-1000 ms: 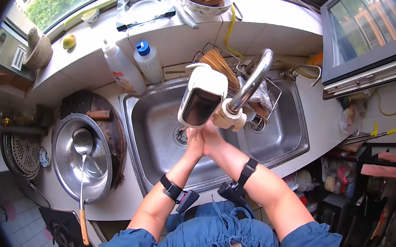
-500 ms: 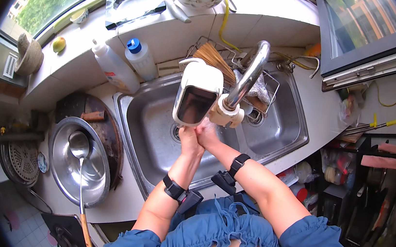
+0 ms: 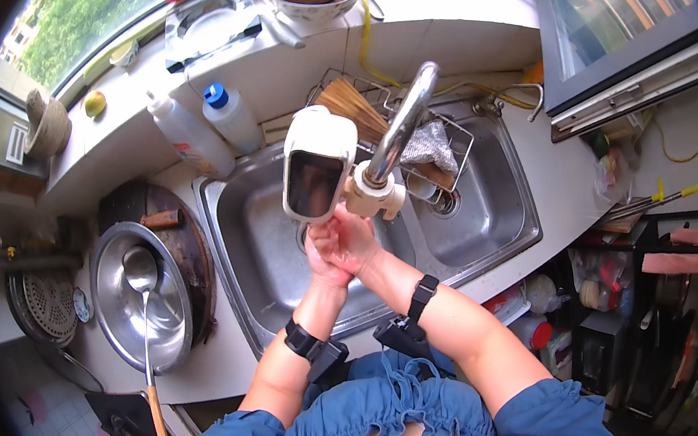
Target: The person washes a large metal pot and a ladle in a kitchen sink using water and a cloth, then dries their hands with a pink towel.
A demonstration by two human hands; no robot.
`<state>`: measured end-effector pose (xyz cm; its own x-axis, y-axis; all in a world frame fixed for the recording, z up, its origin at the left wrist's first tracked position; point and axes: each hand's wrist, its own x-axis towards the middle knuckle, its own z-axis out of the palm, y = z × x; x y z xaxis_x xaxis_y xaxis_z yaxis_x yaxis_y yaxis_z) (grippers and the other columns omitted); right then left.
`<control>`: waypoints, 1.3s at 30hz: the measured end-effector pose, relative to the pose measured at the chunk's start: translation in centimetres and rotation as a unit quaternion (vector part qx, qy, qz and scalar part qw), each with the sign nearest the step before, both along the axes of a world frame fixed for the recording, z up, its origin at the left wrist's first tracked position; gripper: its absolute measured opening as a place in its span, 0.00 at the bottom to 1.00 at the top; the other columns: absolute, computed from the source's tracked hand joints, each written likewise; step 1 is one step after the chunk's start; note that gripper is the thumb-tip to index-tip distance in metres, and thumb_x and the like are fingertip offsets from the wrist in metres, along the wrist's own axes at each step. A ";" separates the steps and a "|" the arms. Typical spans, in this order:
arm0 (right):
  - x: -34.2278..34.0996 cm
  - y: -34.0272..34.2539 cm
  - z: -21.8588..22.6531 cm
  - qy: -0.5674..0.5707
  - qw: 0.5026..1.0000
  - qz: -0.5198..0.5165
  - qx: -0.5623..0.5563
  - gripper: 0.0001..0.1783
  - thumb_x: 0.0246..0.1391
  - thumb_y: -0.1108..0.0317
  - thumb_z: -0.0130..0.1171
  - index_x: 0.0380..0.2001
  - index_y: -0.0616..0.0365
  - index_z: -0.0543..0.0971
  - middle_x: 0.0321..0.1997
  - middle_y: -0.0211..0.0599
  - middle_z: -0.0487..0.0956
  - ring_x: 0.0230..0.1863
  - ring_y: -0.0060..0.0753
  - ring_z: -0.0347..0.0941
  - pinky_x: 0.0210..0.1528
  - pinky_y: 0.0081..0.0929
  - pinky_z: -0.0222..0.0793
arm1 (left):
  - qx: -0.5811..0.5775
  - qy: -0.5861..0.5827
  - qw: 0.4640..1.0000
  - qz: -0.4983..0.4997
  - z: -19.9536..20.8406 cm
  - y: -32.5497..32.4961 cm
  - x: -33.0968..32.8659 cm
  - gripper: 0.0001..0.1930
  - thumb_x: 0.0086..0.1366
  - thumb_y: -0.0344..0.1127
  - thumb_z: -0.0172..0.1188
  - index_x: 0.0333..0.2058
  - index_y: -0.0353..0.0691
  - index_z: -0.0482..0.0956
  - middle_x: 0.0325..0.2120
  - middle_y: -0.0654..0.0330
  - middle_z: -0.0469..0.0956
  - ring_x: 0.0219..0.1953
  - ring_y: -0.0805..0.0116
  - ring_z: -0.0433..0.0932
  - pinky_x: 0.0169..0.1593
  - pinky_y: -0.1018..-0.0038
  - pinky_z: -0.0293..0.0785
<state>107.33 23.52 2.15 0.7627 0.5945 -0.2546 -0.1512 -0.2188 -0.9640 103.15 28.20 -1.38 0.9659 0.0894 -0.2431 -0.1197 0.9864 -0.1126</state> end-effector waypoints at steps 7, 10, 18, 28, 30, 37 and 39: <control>1.6 -0.8 2.4 0.054 0.997 0.050 -0.027 0.15 0.54 0.57 0.40 0.19 0.52 0.67 0.11 0.25 0.64 0.11 0.20 0.60 0.11 0.18 0.55 | 0.030 0.105 0.985 -0.133 4.3 -2.7 0.7 0.16 0.58 0.42 0.41 0.40 0.40 0.70 0.40 0.55 0.71 0.44 0.61 0.68 0.51 0.62 0.60; 2.8 -3.8 -1.8 -0.380 0.912 0.105 -0.117 0.10 0.49 0.64 0.43 0.24 0.57 0.70 0.21 0.32 0.69 0.21 0.34 0.66 0.21 0.27 0.62 | 0.088 0.135 0.976 -0.146 3.4 -1.7 1.1 0.15 0.58 0.41 0.42 0.39 0.39 0.70 0.40 0.54 0.71 0.45 0.61 0.67 0.52 0.64 0.59; 9.9 -14.3 -7.3 0.152 0.948 -0.277 0.028 0.16 0.51 0.65 0.40 0.42 0.57 0.68 0.37 0.34 0.74 0.33 0.32 0.71 0.38 0.30 0.65 | 0.076 -0.250 0.961 -0.094 -0.7 3.6 0.9 0.12 0.57 0.37 0.48 0.36 0.35 0.69 0.42 0.56 0.70 0.52 0.67 0.62 0.60 0.61 0.44; 16.2 -17.5 -0.1 0.113 0.983 -0.103 0.103 0.50 0.44 0.28 0.22 0.54 0.62 0.57 0.56 0.44 0.60 0.61 0.34 0.47 0.60 0.35 0.41 | 0.895 -0.008 0.055 -0.443 4.3 0.6 -5.7 0.30 0.52 0.50 0.52 0.51 0.40 0.60 0.53 0.44 0.55 0.54 0.46 0.56 0.56 0.55 0.48; 13.1 -15.3 1.1 0.253 0.938 -0.192 0.138 0.51 0.42 0.27 0.20 0.55 0.61 0.55 0.58 0.44 0.57 0.63 0.33 0.42 0.60 0.39 0.40 | 0.907 0.049 0.126 -0.398 3.1 4.2 -8.1 0.30 0.54 0.48 0.51 0.53 0.41 0.58 0.56 0.42 0.47 0.57 0.46 0.51 0.57 0.57 0.47; -3.1 -12.8 1.8 0.230 0.972 0.020 0.053 0.47 0.45 0.33 0.37 0.58 0.59 0.45 0.63 0.49 0.42 0.60 0.41 0.50 0.57 0.42 0.50 | 0.346 0.051 0.933 -0.087 5.0 1.8 -6.5 0.22 0.61 0.43 0.41 0.53 0.42 0.58 0.55 0.53 0.54 0.58 0.59 0.51 0.59 0.66 0.46; -4.3 -11.7 1.7 0.368 0.896 -0.065 0.241 0.49 0.42 0.32 0.41 0.59 0.52 0.42 0.63 0.44 0.41 0.59 0.45 0.50 0.56 0.45 0.50 | 0.235 -0.062 0.964 -0.112 8.8 -3.4 -6.4 0.22 0.62 0.38 0.38 0.52 0.32 0.55 0.54 0.51 0.54 0.57 0.59 0.52 0.60 0.67 0.49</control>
<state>103.01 11.81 3.82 0.5637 0.6894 -0.4549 -0.7792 0.2613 -0.5697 96.71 24.78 7.44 0.9926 -0.0527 -0.1089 0.0882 0.9316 0.3526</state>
